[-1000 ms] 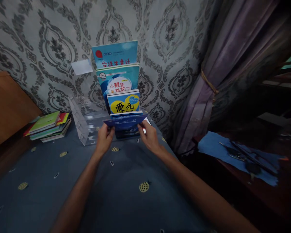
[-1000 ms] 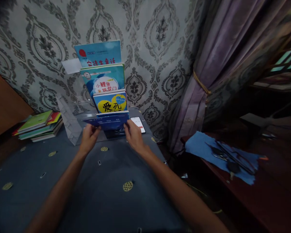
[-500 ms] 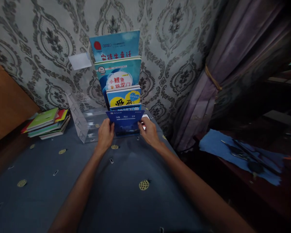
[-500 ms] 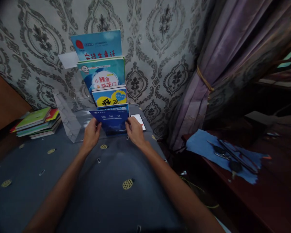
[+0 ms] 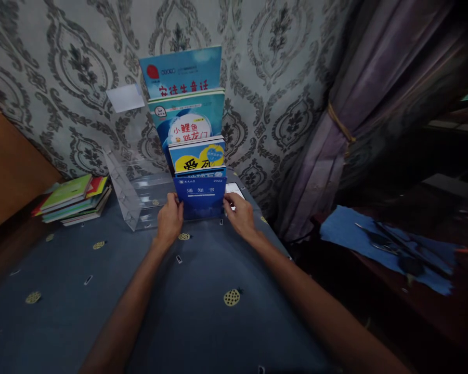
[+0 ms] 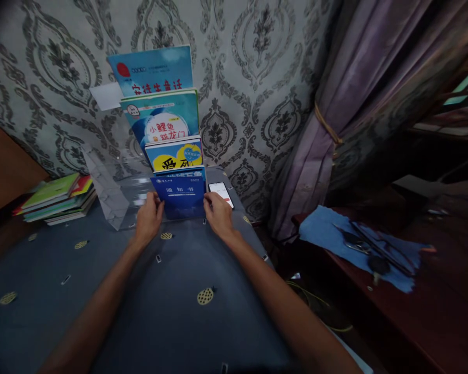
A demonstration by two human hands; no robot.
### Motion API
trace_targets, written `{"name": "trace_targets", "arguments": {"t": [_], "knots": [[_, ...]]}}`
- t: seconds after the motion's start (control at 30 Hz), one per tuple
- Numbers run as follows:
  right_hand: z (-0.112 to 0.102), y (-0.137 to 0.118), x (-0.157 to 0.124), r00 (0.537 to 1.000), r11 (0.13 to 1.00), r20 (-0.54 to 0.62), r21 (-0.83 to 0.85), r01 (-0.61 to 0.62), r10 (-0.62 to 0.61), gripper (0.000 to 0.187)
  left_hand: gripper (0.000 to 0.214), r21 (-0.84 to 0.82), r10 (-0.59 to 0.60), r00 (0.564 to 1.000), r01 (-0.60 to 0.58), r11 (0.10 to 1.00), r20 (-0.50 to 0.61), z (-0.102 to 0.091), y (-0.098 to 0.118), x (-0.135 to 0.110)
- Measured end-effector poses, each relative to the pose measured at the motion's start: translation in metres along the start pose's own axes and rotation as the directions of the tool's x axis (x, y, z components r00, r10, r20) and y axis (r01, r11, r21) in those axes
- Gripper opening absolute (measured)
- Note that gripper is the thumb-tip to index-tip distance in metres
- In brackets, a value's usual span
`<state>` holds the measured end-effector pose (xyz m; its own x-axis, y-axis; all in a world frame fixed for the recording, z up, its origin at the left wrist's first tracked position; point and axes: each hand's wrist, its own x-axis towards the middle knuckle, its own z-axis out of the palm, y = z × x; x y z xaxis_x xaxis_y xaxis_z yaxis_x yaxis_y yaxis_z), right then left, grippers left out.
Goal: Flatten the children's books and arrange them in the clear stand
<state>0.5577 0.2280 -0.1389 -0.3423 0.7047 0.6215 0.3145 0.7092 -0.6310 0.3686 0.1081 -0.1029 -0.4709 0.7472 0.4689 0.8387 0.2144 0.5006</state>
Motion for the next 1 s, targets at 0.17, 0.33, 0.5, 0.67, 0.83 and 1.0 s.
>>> {"name": "trace_targets", "arguments": {"t": [0.17,0.33,0.5,0.67,0.83,1.0], "knots": [[0.001,0.0,0.0,1.0,1.0,0.01,-0.01,-0.011,0.011,0.027,0.024,0.18,-0.041,0.997,0.029,0.983,0.063,-0.002,0.006,-0.003],[0.001,0.001,0.0,1.0,1.0,0.014,-0.001,-0.015,0.015,0.027,0.034,0.286,-0.085,0.989,0.047,0.957,0.121,-0.007,0.014,-0.004],[0.002,0.002,0.0,0.997,0.999,-0.067,0.028,-0.042,0.044,0.037,0.033,0.362,-0.132,0.976,0.062,0.93,0.172,-0.009,0.022,-0.005],[0.004,0.001,0.0,1.0,1.0,-0.014,0.002,-0.006,0.006,0.043,0.032,0.456,-0.152,0.97,0.049,0.889,0.192,-0.009,0.028,-0.005],[0.008,0.002,-0.001,1.0,1.0,-0.018,0.018,-0.01,0.011,0.044,0.031,0.515,-0.142,0.966,0.012,0.857,0.214,-0.008,0.034,-0.004],[0.011,0.004,-0.002,0.999,0.999,-0.052,0.047,0.002,0.0,0.041,0.034,0.563,-0.148,0.963,-0.005,0.827,0.226,-0.006,0.035,-0.004]]}}
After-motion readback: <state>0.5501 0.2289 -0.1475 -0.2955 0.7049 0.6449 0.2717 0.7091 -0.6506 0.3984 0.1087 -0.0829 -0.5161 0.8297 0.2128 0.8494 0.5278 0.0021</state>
